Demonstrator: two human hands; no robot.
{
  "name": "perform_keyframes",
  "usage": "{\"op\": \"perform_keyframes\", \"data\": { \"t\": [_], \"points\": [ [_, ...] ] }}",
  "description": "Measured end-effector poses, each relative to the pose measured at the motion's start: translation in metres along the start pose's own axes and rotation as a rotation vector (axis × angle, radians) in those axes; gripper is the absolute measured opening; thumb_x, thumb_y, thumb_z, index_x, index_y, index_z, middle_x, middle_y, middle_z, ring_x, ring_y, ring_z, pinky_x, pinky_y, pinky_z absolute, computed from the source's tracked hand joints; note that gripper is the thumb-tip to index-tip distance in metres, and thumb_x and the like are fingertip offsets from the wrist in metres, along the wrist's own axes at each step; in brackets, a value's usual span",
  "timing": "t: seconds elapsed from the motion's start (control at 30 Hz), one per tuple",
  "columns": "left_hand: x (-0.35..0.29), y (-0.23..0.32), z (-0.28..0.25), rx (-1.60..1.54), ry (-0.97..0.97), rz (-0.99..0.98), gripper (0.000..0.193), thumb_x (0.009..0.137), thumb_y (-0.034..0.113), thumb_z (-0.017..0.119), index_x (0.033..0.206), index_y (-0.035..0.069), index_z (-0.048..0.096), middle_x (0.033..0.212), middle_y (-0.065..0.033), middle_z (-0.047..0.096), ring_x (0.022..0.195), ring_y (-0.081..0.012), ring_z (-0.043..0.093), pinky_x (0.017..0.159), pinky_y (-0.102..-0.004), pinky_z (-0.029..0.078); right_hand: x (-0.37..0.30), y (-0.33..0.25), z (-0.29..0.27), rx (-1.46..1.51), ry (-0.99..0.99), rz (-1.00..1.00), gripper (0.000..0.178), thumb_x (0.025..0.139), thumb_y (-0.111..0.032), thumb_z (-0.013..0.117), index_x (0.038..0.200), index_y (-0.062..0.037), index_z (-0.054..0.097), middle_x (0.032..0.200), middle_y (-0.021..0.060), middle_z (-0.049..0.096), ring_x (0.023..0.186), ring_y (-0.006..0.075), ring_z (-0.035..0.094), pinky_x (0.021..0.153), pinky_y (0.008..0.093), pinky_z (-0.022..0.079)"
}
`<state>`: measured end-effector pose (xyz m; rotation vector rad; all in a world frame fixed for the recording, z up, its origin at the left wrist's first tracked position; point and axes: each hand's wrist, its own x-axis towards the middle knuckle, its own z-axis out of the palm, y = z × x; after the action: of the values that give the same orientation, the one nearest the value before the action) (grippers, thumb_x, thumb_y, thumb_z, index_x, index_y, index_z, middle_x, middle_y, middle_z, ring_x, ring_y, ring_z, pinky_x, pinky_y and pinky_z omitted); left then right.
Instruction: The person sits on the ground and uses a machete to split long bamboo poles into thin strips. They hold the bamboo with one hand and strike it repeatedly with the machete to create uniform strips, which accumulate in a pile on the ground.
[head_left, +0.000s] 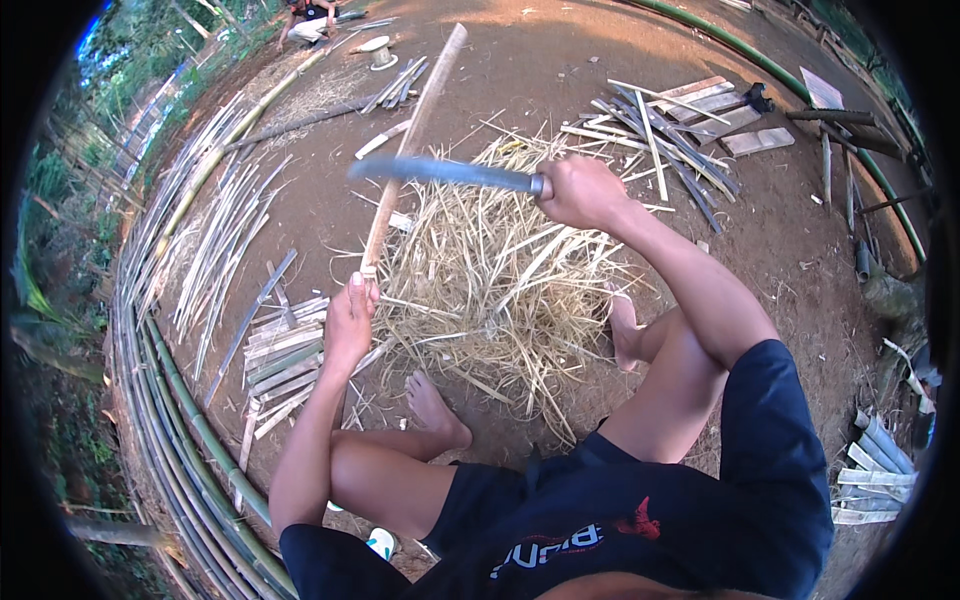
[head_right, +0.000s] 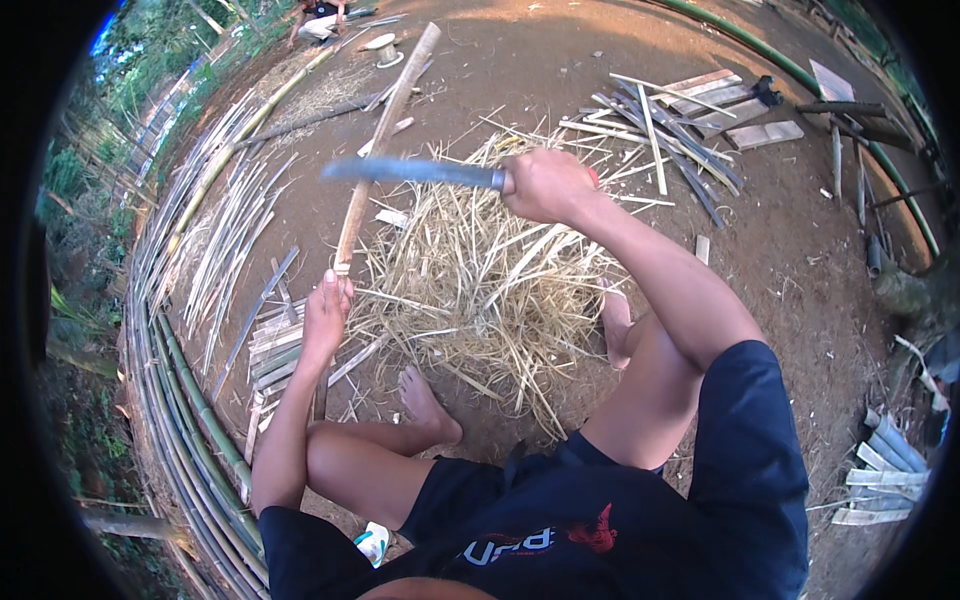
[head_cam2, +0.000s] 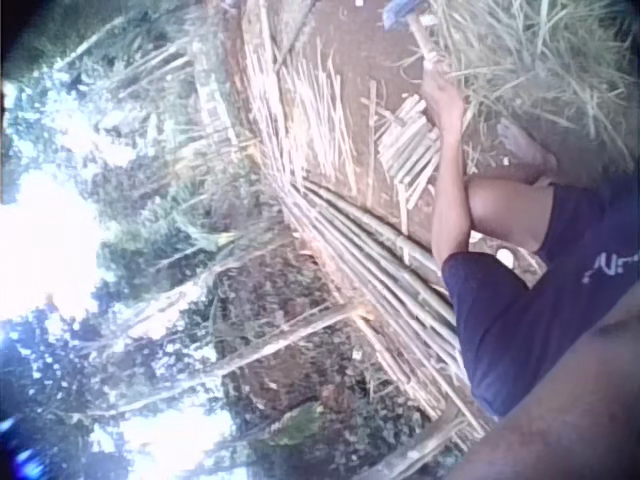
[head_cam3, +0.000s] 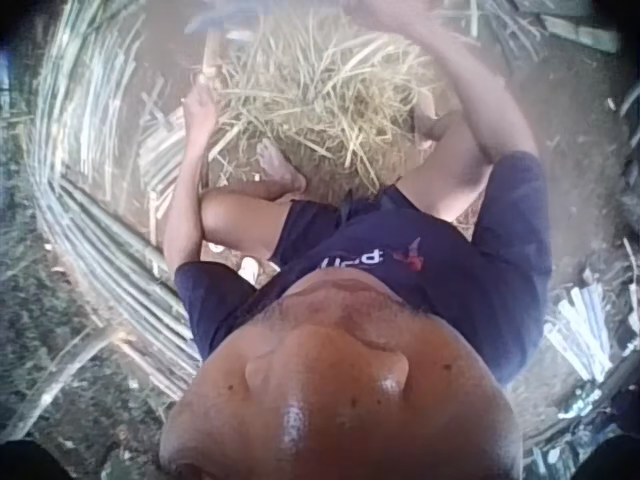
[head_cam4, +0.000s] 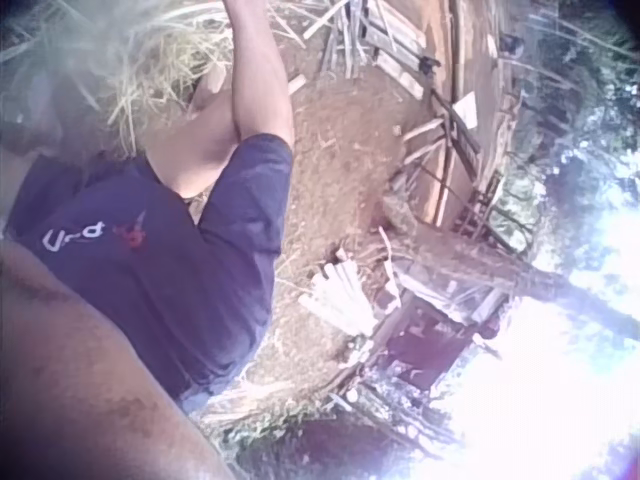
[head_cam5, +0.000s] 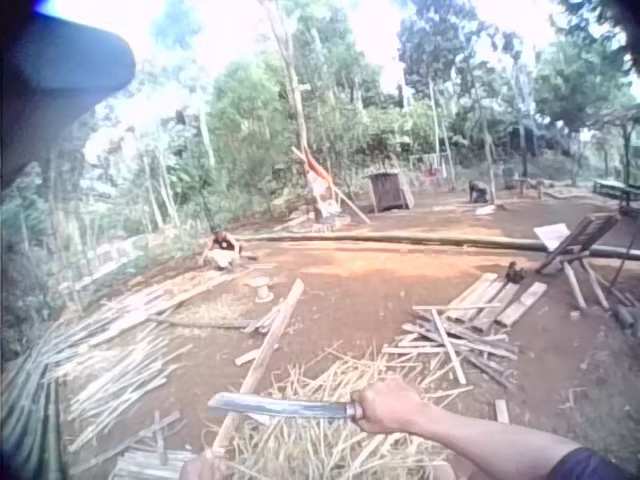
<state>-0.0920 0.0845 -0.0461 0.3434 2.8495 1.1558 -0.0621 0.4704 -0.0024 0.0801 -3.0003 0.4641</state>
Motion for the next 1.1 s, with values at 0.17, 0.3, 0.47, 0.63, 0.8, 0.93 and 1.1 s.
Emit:
{"op": "perform_keyframes", "data": {
  "t": [0.17, 0.3, 0.47, 0.63, 0.8, 0.93, 1.1],
  "points": [
    [0.0, 0.004, 0.002, 0.076, 0.055, 0.1, 0.059, 0.108, 0.048, 0.027, 0.084, 0.004, 0.058, 0.059, -0.0052, 0.046, 0.057, -0.0172, 0.047, 0.058, -0.0353, 0.039, 0.025, 0.022, -0.004, 0.152, 0.149, 0.258, 0.027, 0.088, -0.019, 0.049, 0.089, -0.0039, 0.071, 0.072, 0.02, 0.068, 0.067, 0.0346, 0.07, 0.074, 0.0491, 0.058],
    [-0.01, 0.0, -0.008, 0.129, 0.076, 0.075, 0.055, 0.108, 0.043, 0.029, 0.084, 0.003, 0.058, 0.057, -0.0067, 0.045, 0.053, -0.0201, 0.045, 0.055, -0.038, 0.038, 0.009, 0.025, 0.002, 0.044, 0.119, 0.013, 0.026, 0.086, -0.021, 0.05, 0.086, -0.0051, 0.07, 0.069, 0.0185, 0.067, 0.065, 0.0328, 0.068, 0.071, 0.0467, 0.059],
    [-0.008, -0.003, -0.003, 0.189, 0.079, 0.159, 0.053, 0.108, 0.041, 0.032, 0.085, 0.002, 0.06, 0.056, -0.0092, 0.046, 0.052, -0.0211, 0.046, 0.054, -0.0386, 0.037, 0.022, 0.057, -0.003, 0.137, 0.199, 0.265, 0.032, 0.09, -0.025, 0.049, 0.089, -0.0006, 0.069, 0.073, 0.0209, 0.068, 0.07, 0.0373, 0.069, 0.075, 0.0473, 0.059],
    [-0.017, -0.021, -0.011, 0.139, 0.116, 0.19, 0.052, 0.108, 0.039, 0.032, 0.086, 0.002, 0.06, 0.056, -0.009, 0.046, 0.051, -0.0209, 0.045, 0.052, -0.0392, 0.036, 0.013, 0.049, -0.01, -0.017, 0.118, 0.035, 0.033, 0.092, -0.023, 0.047, 0.088, 0.0002, 0.07, 0.075, 0.02, 0.069, 0.069, 0.0327, 0.07, 0.073, 0.0461, 0.058],
    [-0.016, -0.015, -0.013, 0.156, 0.048, 0.235, 0.05, 0.108, 0.04, 0.033, 0.09, 0.003, 0.061, 0.056, -0.0049, 0.045, 0.049, -0.0158, 0.046, 0.051, -0.0337, 0.038, 0.022, 0.089, -0.021, 0.228, 0.201, 0.554, 0.035, 0.094, -0.024, 0.046, 0.095, 0.0001, 0.071, 0.082, 0.0203, 0.07, 0.08, 0.0328, 0.071, 0.078, 0.0471, 0.055],
    [-0.007, 0.009, -0.021, -0.362, -0.046, -0.134, 0.05, 0.107, 0.048, 0.032, 0.103, 0.005, 0.057, 0.058, 0.0043, 0.043, 0.05, -0.005, 0.041, 0.046, -0.0224, 0.034, 0.0, 0.07, -0.006, 0.184, 0.294, 0.374, 0.03, 0.088, -0.022, 0.05, 0.098, -0.0006, 0.067, 0.087, 0.0244, 0.069, 0.085, 0.0389, 0.069, 0.08, 0.0502, 0.052],
    [0.014, -0.004, -0.031, -0.323, 0.079, -0.037, 0.034, 0.108, 0.034, 0.04, 0.102, 0.004, 0.056, 0.062, 0.0035, 0.045, 0.051, -0.0052, 0.043, 0.045, -0.0233, 0.035, -0.008, 0.009, -0.001, 0.283, 0.198, 0.188, 0.022, 0.083, -0.021, 0.054, 0.09, -0.0022, 0.063, 0.067, 0.019, 0.064, 0.066, 0.0343, 0.066, 0.068, 0.0471, 0.05]
  ]
}}
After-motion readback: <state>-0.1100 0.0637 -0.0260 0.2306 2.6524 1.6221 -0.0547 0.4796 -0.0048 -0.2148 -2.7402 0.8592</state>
